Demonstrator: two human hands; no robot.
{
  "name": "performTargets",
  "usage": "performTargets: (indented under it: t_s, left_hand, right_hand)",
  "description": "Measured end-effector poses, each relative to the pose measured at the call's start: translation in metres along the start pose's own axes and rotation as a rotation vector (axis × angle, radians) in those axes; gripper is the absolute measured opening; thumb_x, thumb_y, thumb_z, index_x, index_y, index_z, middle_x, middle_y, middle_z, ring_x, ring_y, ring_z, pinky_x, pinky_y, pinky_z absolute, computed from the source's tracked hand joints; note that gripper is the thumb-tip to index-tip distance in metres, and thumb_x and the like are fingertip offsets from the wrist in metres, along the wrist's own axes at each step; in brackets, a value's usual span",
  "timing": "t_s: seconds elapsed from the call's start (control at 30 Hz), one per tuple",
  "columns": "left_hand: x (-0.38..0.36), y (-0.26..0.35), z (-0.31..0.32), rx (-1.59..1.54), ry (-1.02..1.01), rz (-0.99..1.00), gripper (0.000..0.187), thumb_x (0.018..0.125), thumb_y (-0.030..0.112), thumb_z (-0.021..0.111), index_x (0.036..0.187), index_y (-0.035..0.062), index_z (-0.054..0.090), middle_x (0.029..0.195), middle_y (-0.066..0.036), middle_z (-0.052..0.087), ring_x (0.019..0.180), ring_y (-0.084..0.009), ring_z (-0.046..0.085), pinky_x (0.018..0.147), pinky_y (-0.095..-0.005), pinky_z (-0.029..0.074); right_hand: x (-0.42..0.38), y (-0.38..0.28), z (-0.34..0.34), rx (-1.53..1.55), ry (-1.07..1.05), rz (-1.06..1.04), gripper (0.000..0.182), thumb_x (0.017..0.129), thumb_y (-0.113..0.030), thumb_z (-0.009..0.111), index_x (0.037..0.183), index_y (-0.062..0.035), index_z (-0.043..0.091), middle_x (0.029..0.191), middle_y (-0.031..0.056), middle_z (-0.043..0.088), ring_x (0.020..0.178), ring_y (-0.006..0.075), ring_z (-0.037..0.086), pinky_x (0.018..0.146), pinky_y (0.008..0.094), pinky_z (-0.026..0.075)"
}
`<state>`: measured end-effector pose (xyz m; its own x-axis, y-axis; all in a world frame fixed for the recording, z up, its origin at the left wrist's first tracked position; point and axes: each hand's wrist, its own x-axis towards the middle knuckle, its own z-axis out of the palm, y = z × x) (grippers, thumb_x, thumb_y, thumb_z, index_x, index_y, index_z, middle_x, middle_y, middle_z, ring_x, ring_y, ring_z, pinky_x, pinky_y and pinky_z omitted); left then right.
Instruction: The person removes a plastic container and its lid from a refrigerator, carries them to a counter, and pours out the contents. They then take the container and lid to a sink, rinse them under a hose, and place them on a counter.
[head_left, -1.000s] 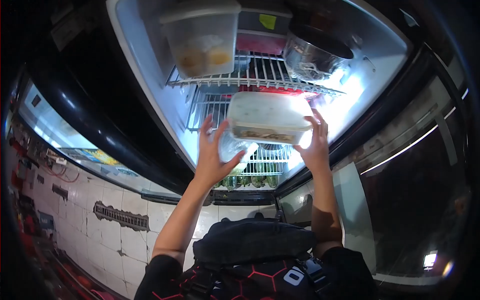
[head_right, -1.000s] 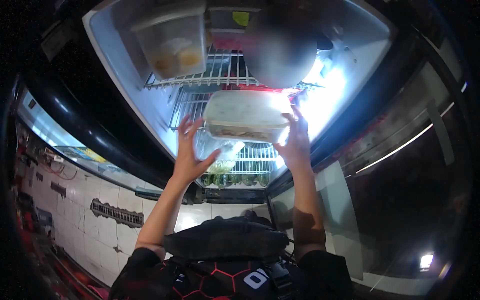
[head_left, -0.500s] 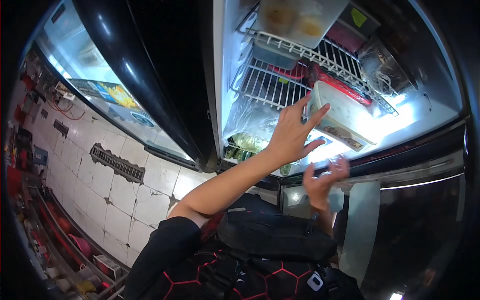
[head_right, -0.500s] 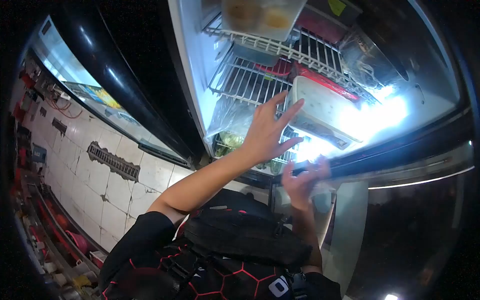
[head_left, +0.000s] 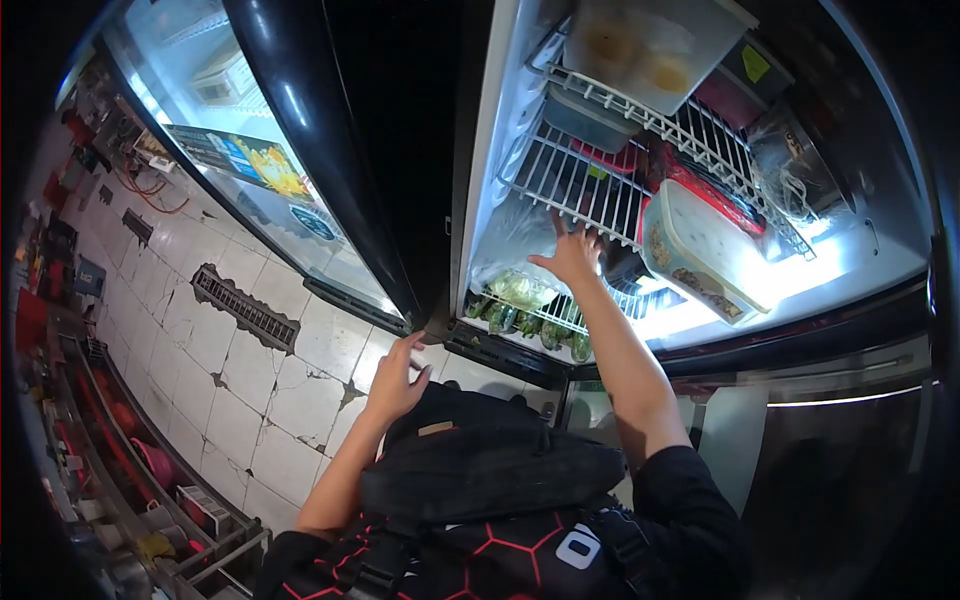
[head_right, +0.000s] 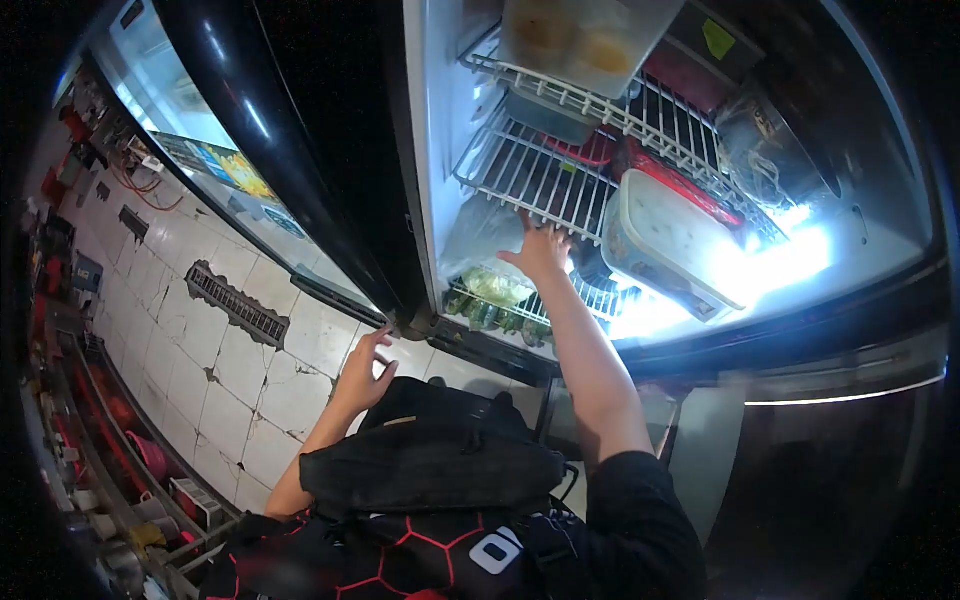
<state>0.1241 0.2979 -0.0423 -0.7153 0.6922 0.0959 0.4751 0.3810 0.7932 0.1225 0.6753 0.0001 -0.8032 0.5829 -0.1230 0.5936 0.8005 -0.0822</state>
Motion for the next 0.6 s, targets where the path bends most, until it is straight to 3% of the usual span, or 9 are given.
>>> performTargets:
  t_s: [0.07, 0.13, 0.17, 0.33, 0.4, 0.43, 0.47, 0.53, 0.6]
  left_hand:
    - [-0.013, -0.007, -0.007, -0.009, 0.019, -0.057, 0.059, 0.081, 0.006, 0.069, 0.135, 0.0064, 0.045, 0.111, -0.013, 0.060, 0.079, -0.0240, 0.067, 0.076, -0.0390, 0.049]
    - [-0.020, -0.010, -0.015, -0.035, 0.066, -0.120, 0.057, 0.082, 0.006, 0.068, 0.135, 0.0051, 0.045, 0.109, -0.014, 0.062, 0.077, -0.0250, 0.068, 0.072, -0.0375, 0.050]
    - [-0.021, -0.012, -0.016, -0.043, 0.085, -0.115, 0.056, 0.083, 0.007, 0.068, 0.134, 0.0045, 0.045, 0.107, -0.014, 0.063, 0.076, -0.0261, 0.068, 0.070, -0.0371, 0.051]
    - [-0.011, -0.010, -0.016, -0.091, 0.031, -0.151, 0.055, 0.083, 0.007, 0.068, 0.134, 0.0038, 0.046, 0.106, -0.014, 0.063, 0.077, -0.0268, 0.068, 0.073, -0.0374, 0.051]
    - [0.005, -0.007, -0.008, -0.114, -0.011, -0.133, 0.055, 0.083, 0.008, 0.068, 0.134, 0.0036, 0.046, 0.106, -0.014, 0.063, 0.080, -0.0273, 0.068, 0.074, -0.0377, 0.051]
    - [0.014, -0.008, -0.001, -0.105, -0.046, -0.052, 0.060, 0.082, 0.010, 0.070, 0.135, 0.0036, 0.044, 0.111, -0.016, 0.061, 0.089, -0.0285, 0.066, 0.078, -0.0376, 0.051]
    - [0.027, -0.007, 0.007, -0.094, -0.079, 0.033, 0.064, 0.081, 0.012, 0.072, 0.137, 0.0036, 0.042, 0.116, -0.017, 0.059, 0.098, -0.0298, 0.063, 0.083, -0.0375, 0.051]
    - [0.056, 0.007, 0.029, -0.209, 0.004, 0.161, 0.092, 0.071, 0.027, 0.085, 0.144, 0.0050, 0.035, 0.135, -0.026, 0.043, 0.121, -0.0394, 0.050, 0.096, -0.0448, 0.047]
    - [0.083, 0.038, 0.039, -0.157, 0.206, 0.362, 0.120, 0.054, 0.039, 0.094, 0.149, 0.0088, 0.028, 0.148, -0.034, 0.020, 0.135, -0.0497, 0.031, 0.107, -0.0535, 0.037]
  right_hand:
    - [0.018, 0.003, 0.017, 0.025, -0.018, 0.014, 0.089, 0.074, -0.042, 0.078, 0.150, -0.0295, 0.034, 0.160, 0.0205, 0.008, 0.138, 0.0554, 0.022, 0.105, 0.0632, 0.036]
    - [0.046, 0.016, 0.057, -0.078, 0.054, -0.151, 0.063, 0.077, -0.026, 0.073, 0.137, -0.0246, 0.053, 0.157, 0.0187, 0.020, 0.135, 0.0503, 0.033, 0.104, 0.0553, 0.042]
    - [0.064, 0.021, 0.070, 0.051, 0.034, -0.155, 0.042, 0.076, -0.011, 0.066, 0.118, -0.0155, 0.066, 0.146, 0.0190, 0.040, 0.131, 0.0422, 0.042, 0.102, 0.0495, 0.045]
    - [0.053, 0.028, 0.055, 0.183, 0.124, -0.194, 0.032, 0.078, -0.010, 0.060, 0.108, -0.0039, 0.065, 0.124, 0.0225, 0.059, 0.113, 0.0396, 0.056, 0.096, 0.0453, 0.049]
    - [0.025, 0.027, 0.028, -0.119, 0.366, -0.208, 0.031, 0.079, -0.013, 0.062, 0.107, -0.0003, 0.065, 0.119, 0.0241, 0.062, 0.107, 0.0414, 0.059, 0.090, 0.0450, 0.051]
    - [0.024, 0.028, 0.027, 0.286, 0.445, 0.066, 0.035, 0.079, -0.015, 0.067, 0.109, 0.0024, 0.065, 0.106, 0.0204, 0.069, 0.095, 0.0334, 0.066, 0.082, 0.0398, 0.053]
    - [0.019, 0.030, 0.024, 0.282, 0.447, 0.074, 0.035, 0.079, -0.015, 0.067, 0.109, 0.0024, 0.065, 0.106, 0.0204, 0.069, 0.095, 0.0334, 0.066, 0.082, 0.0398, 0.053]
    - [-0.010, 0.037, 0.010, 1.029, 0.299, 0.144, 0.035, 0.079, -0.015, 0.069, 0.111, 0.0015, 0.067, 0.094, 0.0137, 0.072, 0.082, 0.0220, 0.067, 0.078, 0.0331, 0.052]
    - [-0.047, 0.031, -0.002, 1.171, 0.152, 0.159, 0.032, 0.081, -0.015, 0.069, 0.107, 0.0030, 0.066, 0.091, 0.0127, 0.071, 0.084, 0.0197, 0.066, 0.077, 0.0330, 0.051]
